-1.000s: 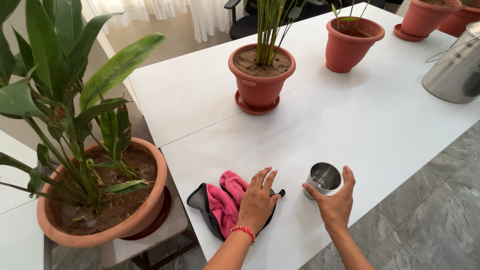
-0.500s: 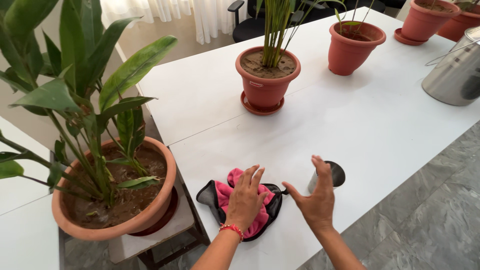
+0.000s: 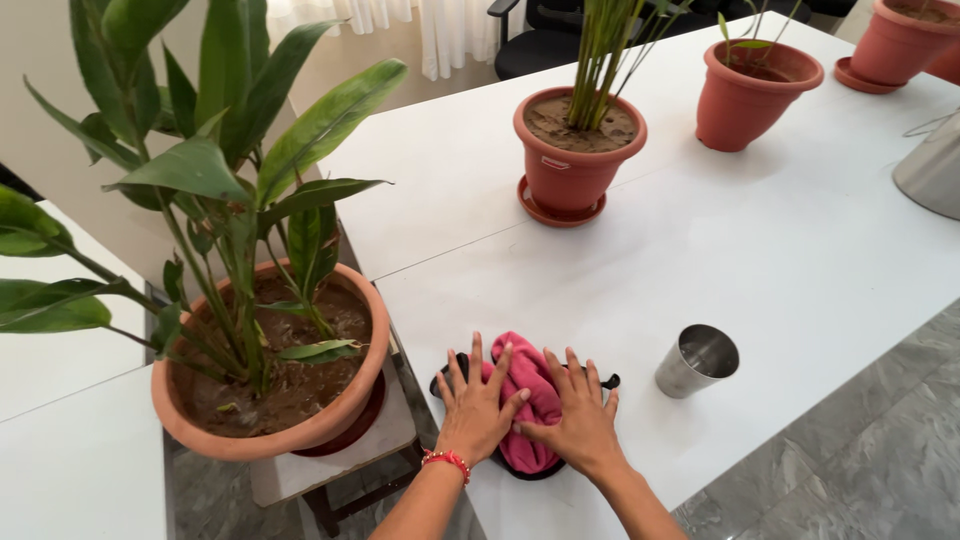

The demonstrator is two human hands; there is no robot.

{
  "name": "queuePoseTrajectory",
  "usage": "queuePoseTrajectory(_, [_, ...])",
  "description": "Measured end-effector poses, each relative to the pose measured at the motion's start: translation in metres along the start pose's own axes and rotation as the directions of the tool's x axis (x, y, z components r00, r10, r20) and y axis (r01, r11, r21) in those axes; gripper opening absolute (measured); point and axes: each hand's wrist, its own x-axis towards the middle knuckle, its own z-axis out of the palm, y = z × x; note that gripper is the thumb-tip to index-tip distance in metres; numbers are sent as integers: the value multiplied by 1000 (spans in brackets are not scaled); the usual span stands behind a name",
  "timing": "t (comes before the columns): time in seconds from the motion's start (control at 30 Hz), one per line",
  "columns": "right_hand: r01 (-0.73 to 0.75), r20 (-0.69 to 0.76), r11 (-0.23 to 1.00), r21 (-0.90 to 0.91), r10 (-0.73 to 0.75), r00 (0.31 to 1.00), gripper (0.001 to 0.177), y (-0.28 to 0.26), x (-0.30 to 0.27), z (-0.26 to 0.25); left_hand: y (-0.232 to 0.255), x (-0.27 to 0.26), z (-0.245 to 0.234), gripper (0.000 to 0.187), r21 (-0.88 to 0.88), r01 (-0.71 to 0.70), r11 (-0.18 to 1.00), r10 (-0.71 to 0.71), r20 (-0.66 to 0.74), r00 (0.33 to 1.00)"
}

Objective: The person wipes the exterior of a plant pot and its matching tray using a cloth, then replaces the pot onto the tray.

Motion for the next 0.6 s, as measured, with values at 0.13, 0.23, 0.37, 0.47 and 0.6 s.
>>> queuePoseTrajectory(0.13, [22, 45, 999, -43, -20, 999, 118, -9, -6, 16, -11, -3, 7, 68, -42, -12, 999, 17, 120, 993])
queuePoseTrajectory(0.23, [75, -63, 997, -3, -75, 995, 113, -9, -9, 30, -16, -6, 14, 64, -100, -47, 994, 56, 90, 994])
queuePoseTrajectory(0.37, [131, -175, 991, 28, -124, 977, 106, -11, -10, 40, -15, -11, 18, 61, -186, -155, 970, 145, -66, 987])
queuePoseTrajectory(0.47, [157, -211, 986, 62, -140, 967, 104, -16, -12, 38, -12, -15, 9, 60, -229, -201, 952, 176, -122, 977])
queuePoseTrajectory(0.6, [188, -273, 979, 82, -159, 949, 103, -24, -11, 34, -4, -21, -11, 58, -268, -219, 938, 177, -173, 969])
